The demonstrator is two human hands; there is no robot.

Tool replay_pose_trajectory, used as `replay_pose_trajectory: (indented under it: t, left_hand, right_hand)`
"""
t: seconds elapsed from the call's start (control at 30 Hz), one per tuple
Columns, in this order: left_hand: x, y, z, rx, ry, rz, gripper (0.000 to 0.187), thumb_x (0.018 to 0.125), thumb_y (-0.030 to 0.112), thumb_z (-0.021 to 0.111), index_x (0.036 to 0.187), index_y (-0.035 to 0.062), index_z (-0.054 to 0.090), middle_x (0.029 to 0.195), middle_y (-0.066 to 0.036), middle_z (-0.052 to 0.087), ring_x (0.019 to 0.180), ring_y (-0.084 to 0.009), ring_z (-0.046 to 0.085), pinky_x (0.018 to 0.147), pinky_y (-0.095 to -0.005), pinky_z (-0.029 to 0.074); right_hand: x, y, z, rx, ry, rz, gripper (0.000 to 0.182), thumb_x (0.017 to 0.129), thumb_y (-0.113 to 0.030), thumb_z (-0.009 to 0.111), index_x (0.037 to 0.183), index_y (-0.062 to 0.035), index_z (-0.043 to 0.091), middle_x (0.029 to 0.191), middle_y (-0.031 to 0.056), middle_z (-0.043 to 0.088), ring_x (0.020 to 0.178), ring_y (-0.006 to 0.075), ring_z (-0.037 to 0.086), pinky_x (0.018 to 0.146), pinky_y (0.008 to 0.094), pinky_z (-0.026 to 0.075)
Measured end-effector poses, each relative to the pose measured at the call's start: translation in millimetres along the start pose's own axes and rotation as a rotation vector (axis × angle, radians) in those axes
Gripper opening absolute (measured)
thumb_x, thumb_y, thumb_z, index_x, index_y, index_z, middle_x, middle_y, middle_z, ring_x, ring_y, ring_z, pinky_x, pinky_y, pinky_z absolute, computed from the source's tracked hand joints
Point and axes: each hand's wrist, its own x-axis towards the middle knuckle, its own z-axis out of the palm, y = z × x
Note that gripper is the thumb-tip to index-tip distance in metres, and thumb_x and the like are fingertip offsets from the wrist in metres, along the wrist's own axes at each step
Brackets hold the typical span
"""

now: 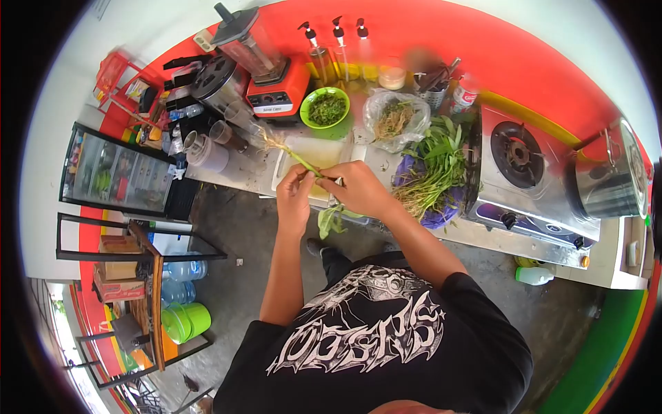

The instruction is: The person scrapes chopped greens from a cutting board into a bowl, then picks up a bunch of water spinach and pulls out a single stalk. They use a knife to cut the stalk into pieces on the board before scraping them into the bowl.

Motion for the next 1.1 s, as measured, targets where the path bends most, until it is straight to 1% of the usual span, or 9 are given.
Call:
replay_pose_trajectory:
  t: [0.1, 0.17, 0.2, 0.3, 0.37, 0.5, 0.8, 1.0, 1.1]
  left_hand:
    - [-14, 7, -22, 0.076, 0.176, -0.080, 0.014, 0.102, 0.006, 0.056, 0.107, -0.0019, 0.066, 0.107, -0.003, 0.067, 0.098, -0.0127, 0.059, 0.093, -0.0288, 0.044]
    - [-18, 14, -36, 0.148, 0.230, -0.079, 0.017, 0.103, 0.010, 0.054, 0.106, -0.0002, 0.066, 0.104, -0.004, 0.069, 0.096, -0.0114, 0.058, 0.091, -0.0282, 0.043]
    - [-20, 11, -49, 0.178, 0.270, -0.048, 0.017, 0.104, 0.010, 0.053, 0.106, 0.0001, 0.066, 0.103, -0.004, 0.070, 0.095, -0.0109, 0.058, 0.089, -0.0277, 0.043]
    - [-30, 13, -76, 0.240, 0.353, -0.025, 0.017, 0.105, 0.011, 0.051, 0.105, 0.0015, 0.065, 0.099, -0.006, 0.072, 0.091, -0.0100, 0.057, 0.086, -0.0267, 0.042]
    - [-38, 17, -87, 0.238, 0.394, -0.048, 0.016, 0.105, 0.010, 0.051, 0.105, 0.0015, 0.064, 0.098, -0.007, 0.072, 0.092, -0.0109, 0.059, 0.088, -0.0275, 0.044]
    - [-52, 18, -101, 0.312, 0.437, -0.070, 0.014, 0.105, 0.007, 0.050, 0.103, 0.0003, 0.062, 0.096, -0.008, 0.071, 0.092, -0.0151, 0.064, 0.091, -0.0297, 0.047]
    - [-64, 11, -117, 0.310, 0.389, -0.147, 0.014, 0.099, 0.003, 0.049, 0.103, 0.0001, 0.062, 0.092, -0.009, 0.070, 0.085, -0.0150, 0.063, 0.081, -0.0300, 0.048]
    - [-50, 6, -104, 0.234, 0.321, -0.115, 0.018, 0.102, 0.006, 0.048, 0.112, 0.0005, 0.063, 0.088, -0.006, 0.064, 0.084, -0.0140, 0.062, 0.084, -0.0310, 0.051]
    - [-40, 5, -94, 0.140, 0.311, -0.135, 0.020, 0.102, 0.004, 0.047, 0.114, -0.0017, 0.062, 0.087, -0.004, 0.061, 0.081, -0.0132, 0.060, 0.085, -0.0309, 0.052]
  right_hand:
    - [8, 14, 21, 0.049, -0.102, -0.052, 0.027, 0.094, -0.023, 0.070, 0.106, 0.0010, 0.075, 0.085, 0.0209, 0.072, 0.070, 0.0362, 0.066, 0.067, 0.0418, 0.051]
    - [15, 22, 32, 0.104, -0.168, 0.145, 0.037, 0.094, -0.034, 0.069, 0.102, 0.0015, 0.076, 0.090, 0.0226, 0.073, 0.089, 0.0382, 0.072, 0.083, 0.0457, 0.054]
    - [18, 38, 42, 0.112, -0.175, 0.139, 0.037, 0.094, -0.034, 0.069, 0.102, 0.0015, 0.076, 0.090, 0.0226, 0.073, 0.089, 0.0382, 0.072, 0.083, 0.0457, 0.054]
    - [12, 102, 80, -0.127, -0.250, 0.290, 0.047, 0.096, -0.040, 0.066, 0.122, -0.0008, 0.069, 0.101, 0.0212, 0.074, 0.097, 0.0375, 0.072, 0.088, 0.0452, 0.055]
    - [6, 121, 99, -0.369, -0.176, 0.430, 0.056, 0.096, -0.041, 0.065, 0.140, -0.0084, 0.056, 0.113, 0.0211, 0.072, 0.101, 0.0393, 0.070, 0.090, 0.0494, 0.055]
    - [14, 112, 108, -0.464, -0.368, 0.597, 0.059, 0.097, -0.039, 0.063, 0.146, -0.0114, 0.047, 0.123, 0.0210, 0.068, 0.108, 0.0392, 0.068, 0.090, 0.0503, 0.056]
    - [0, 143, 128, -0.512, -0.159, 0.590, 0.054, 0.092, -0.026, 0.067, 0.142, -0.0127, 0.051, 0.105, 0.0222, 0.072, 0.099, 0.0391, 0.071, 0.085, 0.0503, 0.058]
    - [-7, 153, 107, -0.303, -0.001, 0.603, 0.037, 0.085, -0.020, 0.068, 0.117, -0.0062, 0.055, 0.093, 0.0249, 0.071, 0.095, 0.0465, 0.068, 0.081, 0.0564, 0.054]
    - [-16, 184, 91, -0.259, 0.085, 0.517, 0.023, 0.085, -0.014, 0.067, 0.102, -0.0053, 0.053, 0.086, 0.0218, 0.069, 0.084, 0.0391, 0.072, 0.070, 0.0504, 0.055]
